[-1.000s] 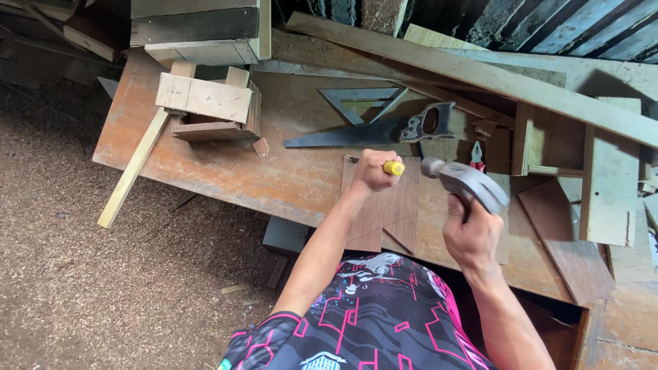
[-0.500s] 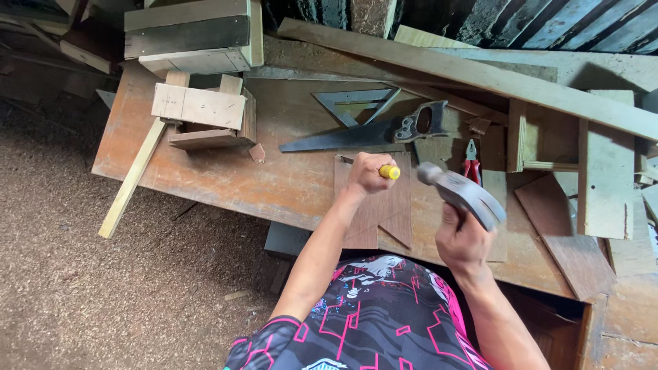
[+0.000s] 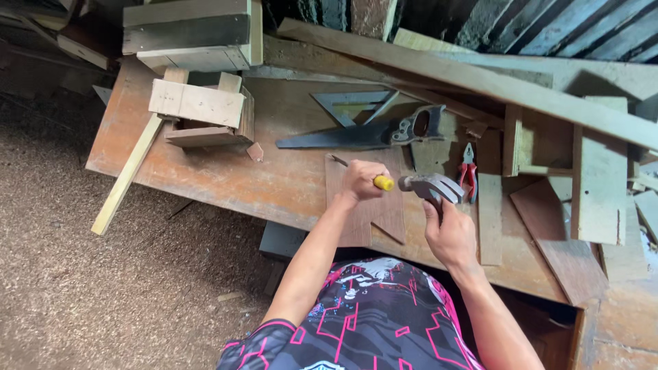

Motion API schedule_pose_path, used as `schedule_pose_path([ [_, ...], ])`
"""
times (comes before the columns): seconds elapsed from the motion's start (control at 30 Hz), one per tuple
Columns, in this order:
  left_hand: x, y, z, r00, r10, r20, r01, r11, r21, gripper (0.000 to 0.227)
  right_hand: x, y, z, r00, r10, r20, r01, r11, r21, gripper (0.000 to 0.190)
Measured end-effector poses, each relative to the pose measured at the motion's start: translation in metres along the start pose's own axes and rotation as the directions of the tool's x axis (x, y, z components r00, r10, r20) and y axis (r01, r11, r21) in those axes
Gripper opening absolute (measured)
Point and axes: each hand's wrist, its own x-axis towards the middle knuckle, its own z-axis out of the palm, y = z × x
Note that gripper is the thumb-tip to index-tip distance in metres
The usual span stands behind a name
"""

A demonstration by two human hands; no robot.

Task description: The person saws a piece of wood on a workbench using a hand saw. After cutting, they use a hammer to drive a nail into the wood piece.

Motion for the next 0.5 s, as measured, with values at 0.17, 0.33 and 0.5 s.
schedule_pose_path([
  [0.17, 0.009, -0.006, -0.021, 0.884, -0.204, -0.421, 0.053, 0.938, -0.342, 0.028, 0.001, 0.007, -0.004, 1.0, -0.007, -0.03, 0.008, 0.998, 0.058, 0.032],
  [0.33, 0.018, -0.015, -0.048, 0.841, -0.258, -0.475, 0.114, 0.944, -0.311, 0.034, 0.009, -0.001, -0.015, 0.999, -0.01, -0.038, 0.014, 0.994, 0.11, 0.028],
  [0.5, 0.019, -0.008, -0.049, 0.855, -0.264, -0.447, 0.104, 0.931, -0.35, 0.035, 0.013, -0.009, -0.021, 0.997, -0.038, -0.063, 0.047, 0.99, 0.134, 0.031],
])
